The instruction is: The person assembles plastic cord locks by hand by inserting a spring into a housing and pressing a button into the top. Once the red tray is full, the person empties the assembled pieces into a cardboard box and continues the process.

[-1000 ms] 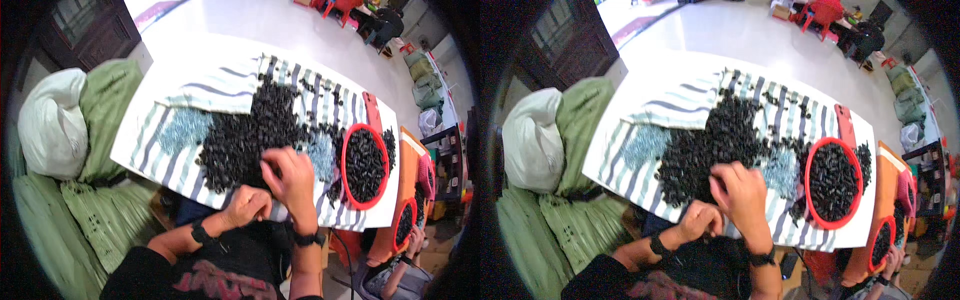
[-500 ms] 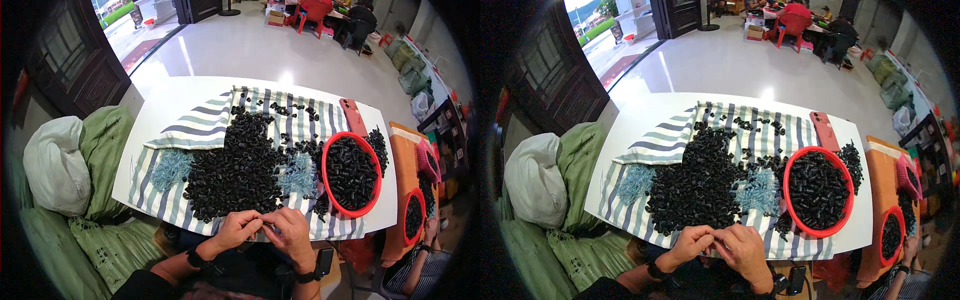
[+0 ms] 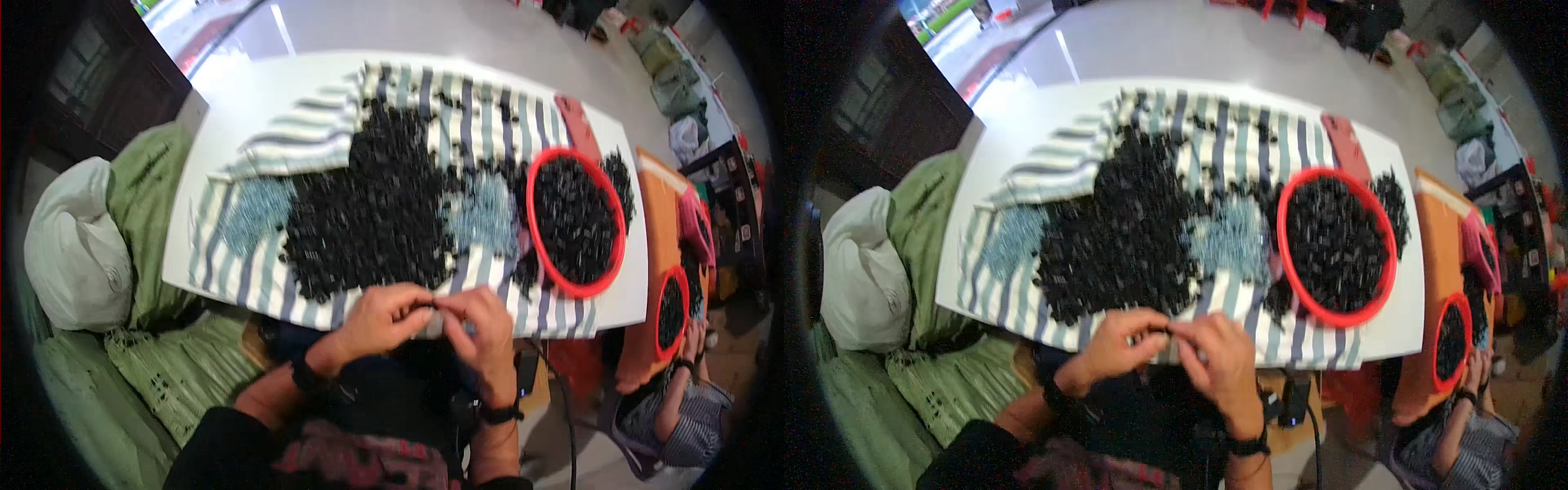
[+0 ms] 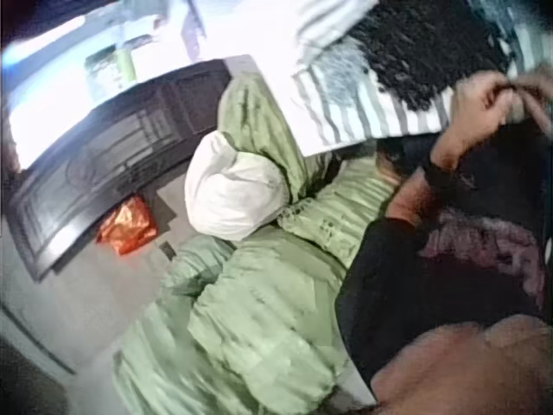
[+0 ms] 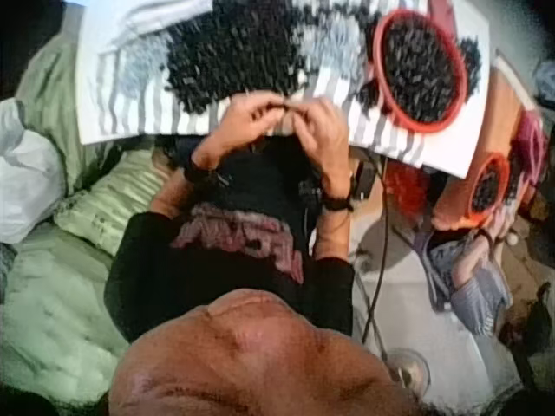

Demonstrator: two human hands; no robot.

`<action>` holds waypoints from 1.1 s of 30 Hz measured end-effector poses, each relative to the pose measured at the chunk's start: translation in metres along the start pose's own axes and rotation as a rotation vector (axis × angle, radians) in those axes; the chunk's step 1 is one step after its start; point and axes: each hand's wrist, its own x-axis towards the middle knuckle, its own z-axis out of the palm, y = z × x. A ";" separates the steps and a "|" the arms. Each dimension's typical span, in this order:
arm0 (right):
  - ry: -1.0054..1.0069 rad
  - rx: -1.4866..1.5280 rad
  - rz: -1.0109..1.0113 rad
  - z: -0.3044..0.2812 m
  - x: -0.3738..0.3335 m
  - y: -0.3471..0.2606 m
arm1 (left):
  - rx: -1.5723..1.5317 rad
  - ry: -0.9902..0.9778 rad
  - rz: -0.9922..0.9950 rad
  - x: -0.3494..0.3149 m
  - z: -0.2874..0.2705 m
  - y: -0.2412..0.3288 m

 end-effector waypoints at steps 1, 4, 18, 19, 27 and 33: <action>0.030 0.021 0.042 -0.002 -0.002 0.002 | 0.061 0.005 -0.005 0.001 0.000 0.003; 0.182 -0.131 0.145 -0.013 -0.006 0.011 | 0.122 -0.049 -0.018 0.009 -0.004 0.010; 0.258 -0.319 0.278 -0.015 0.010 0.038 | 0.088 0.029 0.056 0.007 0.001 0.001; 0.268 -0.343 0.258 -0.015 0.014 0.044 | 0.084 0.028 0.055 0.007 0.001 0.002; 0.118 -0.514 0.177 -0.006 0.030 0.047 | 0.076 0.006 0.071 0.008 -0.001 0.003; 0.189 -0.385 0.297 -0.013 0.018 0.033 | 0.051 0.015 0.075 0.007 -0.001 0.002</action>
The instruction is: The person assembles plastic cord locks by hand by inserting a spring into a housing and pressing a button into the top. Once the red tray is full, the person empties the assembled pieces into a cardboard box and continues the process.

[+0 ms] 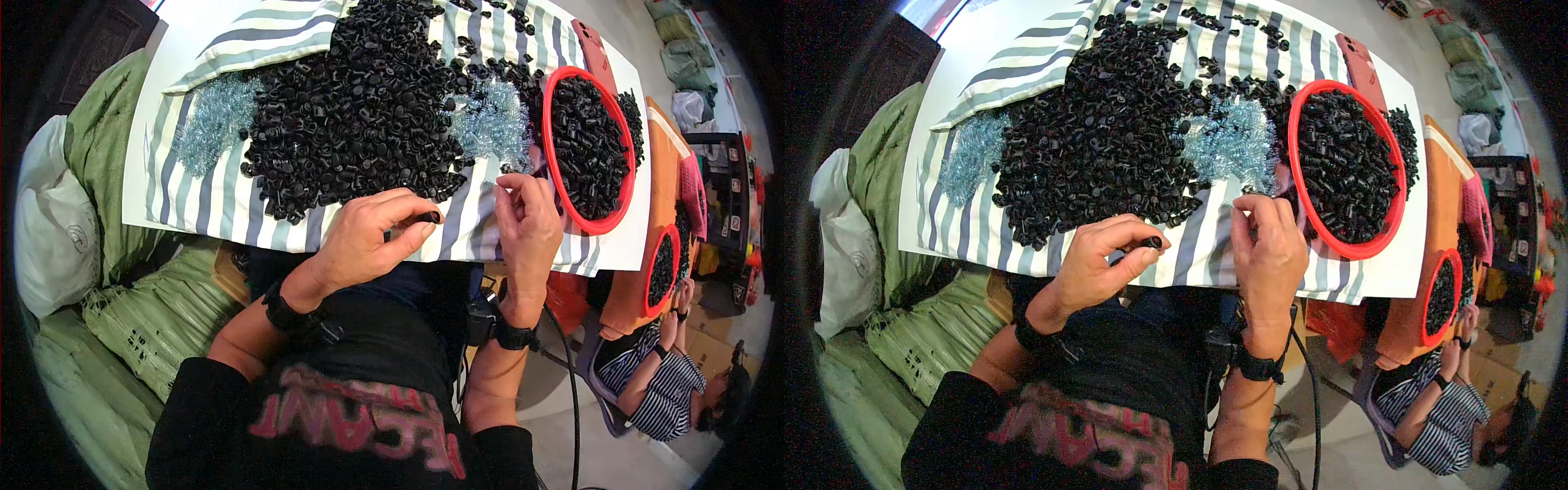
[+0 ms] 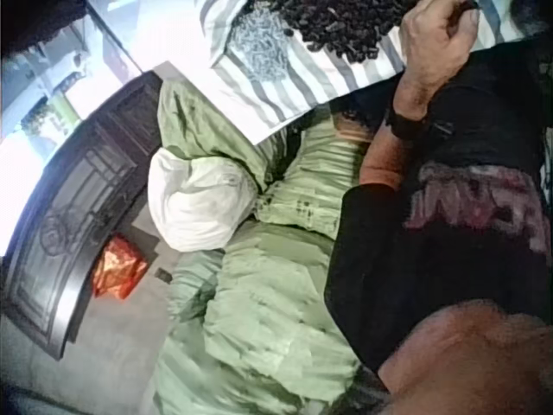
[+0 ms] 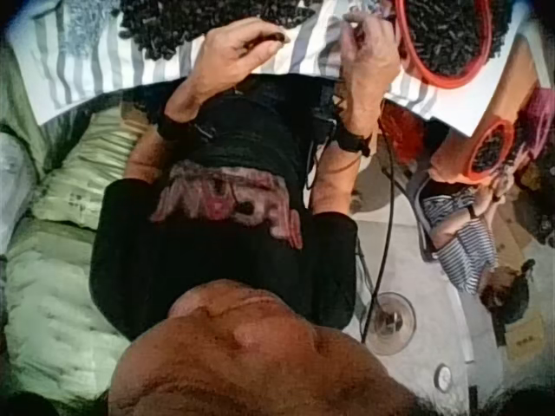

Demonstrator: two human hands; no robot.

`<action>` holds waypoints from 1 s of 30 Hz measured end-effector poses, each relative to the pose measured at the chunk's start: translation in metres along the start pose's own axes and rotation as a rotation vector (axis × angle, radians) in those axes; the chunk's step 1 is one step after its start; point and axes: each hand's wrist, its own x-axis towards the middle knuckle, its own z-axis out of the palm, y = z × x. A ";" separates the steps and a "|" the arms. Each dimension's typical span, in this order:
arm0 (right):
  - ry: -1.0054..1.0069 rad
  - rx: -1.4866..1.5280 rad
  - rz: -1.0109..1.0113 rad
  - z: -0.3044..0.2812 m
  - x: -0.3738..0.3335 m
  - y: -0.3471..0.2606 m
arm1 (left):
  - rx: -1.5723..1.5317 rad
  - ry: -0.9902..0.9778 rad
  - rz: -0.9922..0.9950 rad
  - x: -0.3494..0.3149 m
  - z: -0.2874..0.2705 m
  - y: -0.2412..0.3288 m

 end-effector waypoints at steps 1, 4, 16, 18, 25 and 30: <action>-0.001 0.000 0.000 0.001 -0.001 0.000 | 0.000 0.000 -0.001 0.000 0.000 0.000; -0.008 -0.034 -0.020 0.007 -0.002 0.003 | 0.004 0.004 0.002 0.001 0.003 0.001; -0.048 0.417 -0.050 0.007 -0.018 -0.023 | 0.046 0.051 0.039 0.001 0.004 0.000; -0.052 0.577 0.016 0.009 -0.022 -0.026 | 0.019 0.048 0.025 0.001 0.006 0.000; -0.123 0.816 0.199 0.017 -0.027 -0.041 | 0.021 0.057 0.009 0.000 0.005 -0.001; -0.110 0.819 0.163 0.019 -0.031 -0.044 | 0.043 0.051 -0.019 -0.002 0.002 0.000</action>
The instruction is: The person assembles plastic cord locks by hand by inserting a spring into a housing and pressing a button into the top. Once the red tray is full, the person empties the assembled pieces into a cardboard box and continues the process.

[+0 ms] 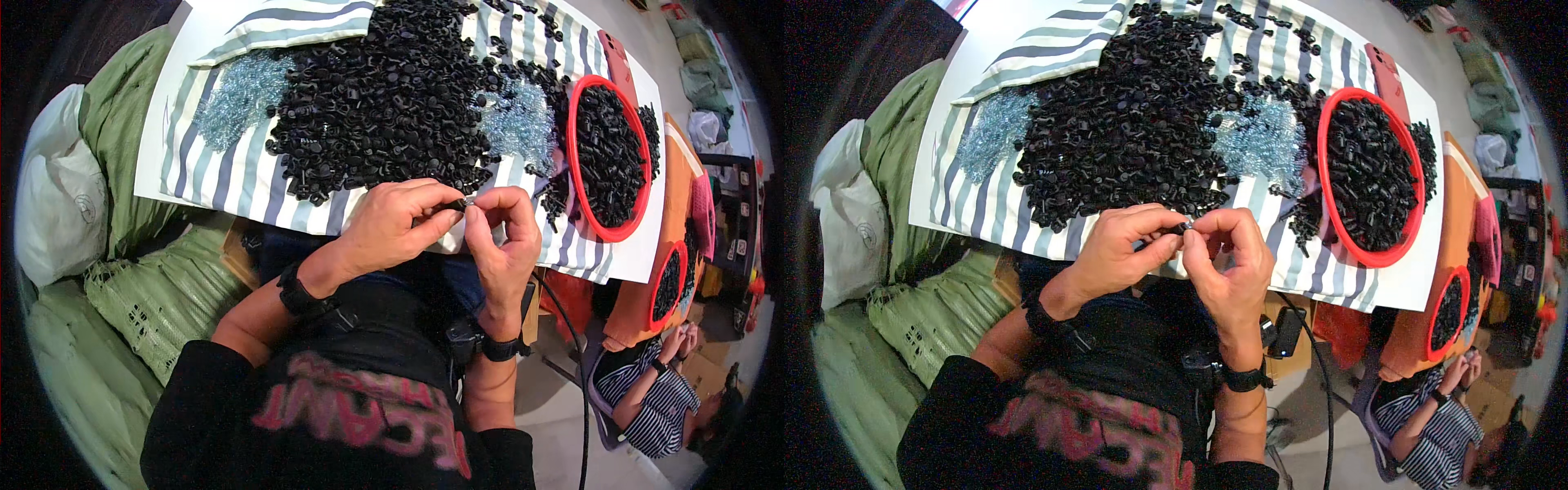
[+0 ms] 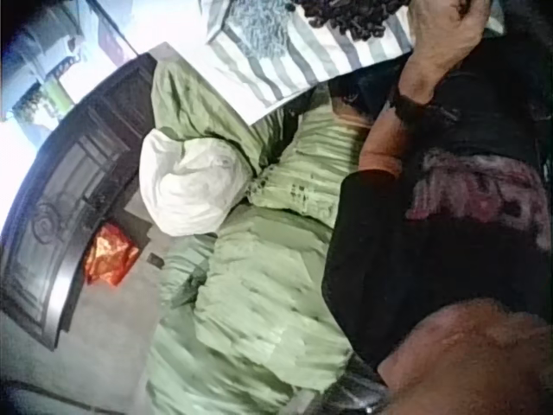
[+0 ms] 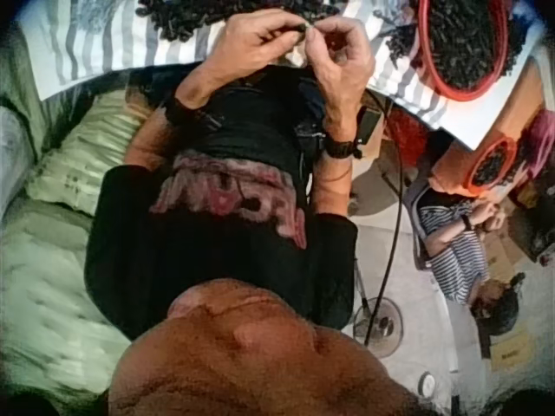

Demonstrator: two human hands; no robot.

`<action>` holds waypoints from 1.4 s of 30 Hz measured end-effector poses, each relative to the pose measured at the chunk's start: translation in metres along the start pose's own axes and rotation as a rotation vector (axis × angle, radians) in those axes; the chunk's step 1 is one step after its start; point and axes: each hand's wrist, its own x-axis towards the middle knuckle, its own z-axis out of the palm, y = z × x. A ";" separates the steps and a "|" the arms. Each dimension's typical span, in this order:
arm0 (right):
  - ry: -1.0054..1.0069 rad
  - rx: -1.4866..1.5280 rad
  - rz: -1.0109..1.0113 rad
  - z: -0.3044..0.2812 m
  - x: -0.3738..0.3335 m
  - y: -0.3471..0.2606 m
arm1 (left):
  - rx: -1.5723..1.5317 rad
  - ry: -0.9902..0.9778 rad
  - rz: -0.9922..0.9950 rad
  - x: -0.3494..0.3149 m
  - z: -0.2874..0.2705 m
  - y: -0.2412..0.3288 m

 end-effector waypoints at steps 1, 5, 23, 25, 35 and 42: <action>0.015 -0.011 -0.018 0.001 -0.001 -0.001 | 0.004 0.004 0.007 0.000 0.000 0.001; 0.020 -0.018 -0.044 0.002 -0.002 -0.001 | 0.000 0.045 0.045 0.001 0.004 -0.001; -0.012 -0.288 -0.175 0.000 -0.002 -0.003 | 0.015 0.049 0.101 0.000 0.003 -0.005; -0.040 -0.405 -0.293 -0.002 -0.002 -0.003 | 0.029 0.065 0.118 -0.001 0.002 -0.006; -0.100 -0.381 -0.337 -0.003 0.025 -0.017 | -0.025 -0.010 0.078 -0.002 -0.004 -0.001; -0.233 -0.476 -0.398 0.031 0.076 -0.027 | -0.222 -0.006 0.101 -0.007 -0.011 -0.002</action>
